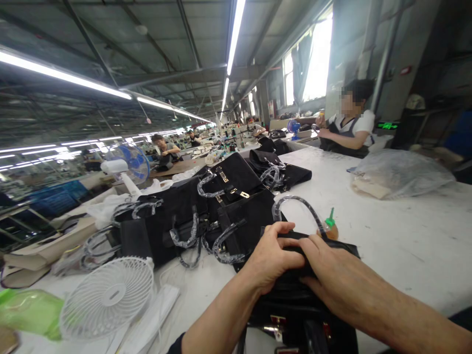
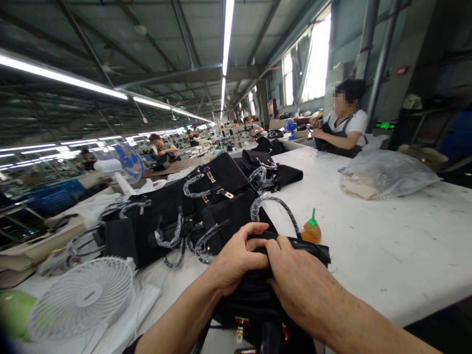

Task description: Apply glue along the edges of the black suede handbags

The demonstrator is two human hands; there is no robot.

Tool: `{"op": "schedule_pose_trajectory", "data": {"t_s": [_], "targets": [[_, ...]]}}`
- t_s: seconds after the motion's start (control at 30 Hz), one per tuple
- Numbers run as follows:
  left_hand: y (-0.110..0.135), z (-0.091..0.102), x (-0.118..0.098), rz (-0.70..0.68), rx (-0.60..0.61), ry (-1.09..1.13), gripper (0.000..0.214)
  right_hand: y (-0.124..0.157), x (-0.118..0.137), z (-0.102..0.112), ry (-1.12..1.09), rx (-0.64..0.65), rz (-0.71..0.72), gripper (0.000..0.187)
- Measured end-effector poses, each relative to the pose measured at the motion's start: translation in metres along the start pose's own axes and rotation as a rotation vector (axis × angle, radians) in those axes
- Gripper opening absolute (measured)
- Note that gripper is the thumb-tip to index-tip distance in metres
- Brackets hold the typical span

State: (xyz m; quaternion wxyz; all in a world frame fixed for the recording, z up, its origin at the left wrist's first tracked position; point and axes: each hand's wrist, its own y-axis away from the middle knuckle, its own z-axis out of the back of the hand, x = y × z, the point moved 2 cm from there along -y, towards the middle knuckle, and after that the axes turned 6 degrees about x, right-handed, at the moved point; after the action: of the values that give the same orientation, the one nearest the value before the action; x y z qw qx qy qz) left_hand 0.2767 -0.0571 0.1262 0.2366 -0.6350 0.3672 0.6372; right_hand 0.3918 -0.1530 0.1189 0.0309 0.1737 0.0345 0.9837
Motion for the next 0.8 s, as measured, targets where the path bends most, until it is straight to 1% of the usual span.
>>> {"op": "schedule_pose_trajectory", "data": {"t_s": [0.07, 0.1, 0.13, 0.17, 0.23, 0.27, 0.3, 0.37, 0.47, 0.53, 0.57, 0.63, 0.7, 0.73, 0.8], "targets": [[0.008, 0.003, -0.003, 0.013, 0.031, -0.02, 0.08, 0.001, -0.003, -0.002, 0.005, 0.054, 0.032, 0.04], [0.013, 0.006, -0.005, 0.002, 0.043, -0.066, 0.074, 0.002, -0.005, -0.003, 0.007, 0.057, 0.052, 0.039], [0.019, 0.011, -0.008, -0.034, 0.035, -0.146, 0.063, 0.003, -0.008, -0.004, 0.001, 0.036, 0.08, 0.037], [0.026, 0.016, -0.011, -0.087, 0.001, -0.26, 0.05, 0.005, -0.011, -0.004, -0.016, -0.007, 0.111, 0.035], [0.039, 0.026, -0.016, -0.191, -0.104, -0.541, 0.032, 0.011, -0.018, -0.005, -0.071, -0.114, 0.179, 0.033], [0.045, 0.03, -0.017, -0.217, -0.146, -0.671, 0.03, 0.014, -0.021, -0.006, -0.095, -0.158, 0.21, 0.033], [0.049, 0.032, -0.016, -0.214, -0.165, -0.774, 0.033, 0.016, -0.023, -0.007, -0.112, -0.188, 0.238, 0.033], [0.054, 0.034, -0.01, -0.157, -0.14, -0.896, 0.04, 0.021, -0.026, -0.008, -0.118, -0.221, 0.28, 0.033], [0.052, 0.031, 0.001, -0.104, -0.102, -0.963, 0.049, 0.026, -0.025, -0.008, -0.1, -0.241, 0.312, 0.035], [0.05, 0.029, 0.009, -0.13, -0.086, -0.966, 0.047, 0.027, -0.021, -0.004, -0.073, -0.26, 0.333, 0.035], [0.049, 0.028, 0.012, -0.168, -0.087, -0.97, 0.041, 0.028, -0.019, -0.002, -0.049, -0.278, 0.352, 0.033], [0.049, 0.026, 0.018, -0.289, -0.104, -0.997, 0.029, 0.028, -0.012, 0.004, 0.001, -0.303, 0.398, 0.029], [0.052, 0.025, 0.024, -0.422, -0.141, -1.024, 0.025, 0.027, -0.003, 0.008, 0.013, -0.267, 0.405, 0.024], [0.054, 0.024, 0.026, -0.489, -0.152, -1.031, 0.024, 0.026, 0.001, 0.01, 0.006, -0.226, 0.376, 0.022], [0.058, 0.025, 0.03, -0.62, -0.152, -1.054, 0.022, 0.024, 0.009, 0.014, -0.009, -0.116, 0.258, 0.02]]}}
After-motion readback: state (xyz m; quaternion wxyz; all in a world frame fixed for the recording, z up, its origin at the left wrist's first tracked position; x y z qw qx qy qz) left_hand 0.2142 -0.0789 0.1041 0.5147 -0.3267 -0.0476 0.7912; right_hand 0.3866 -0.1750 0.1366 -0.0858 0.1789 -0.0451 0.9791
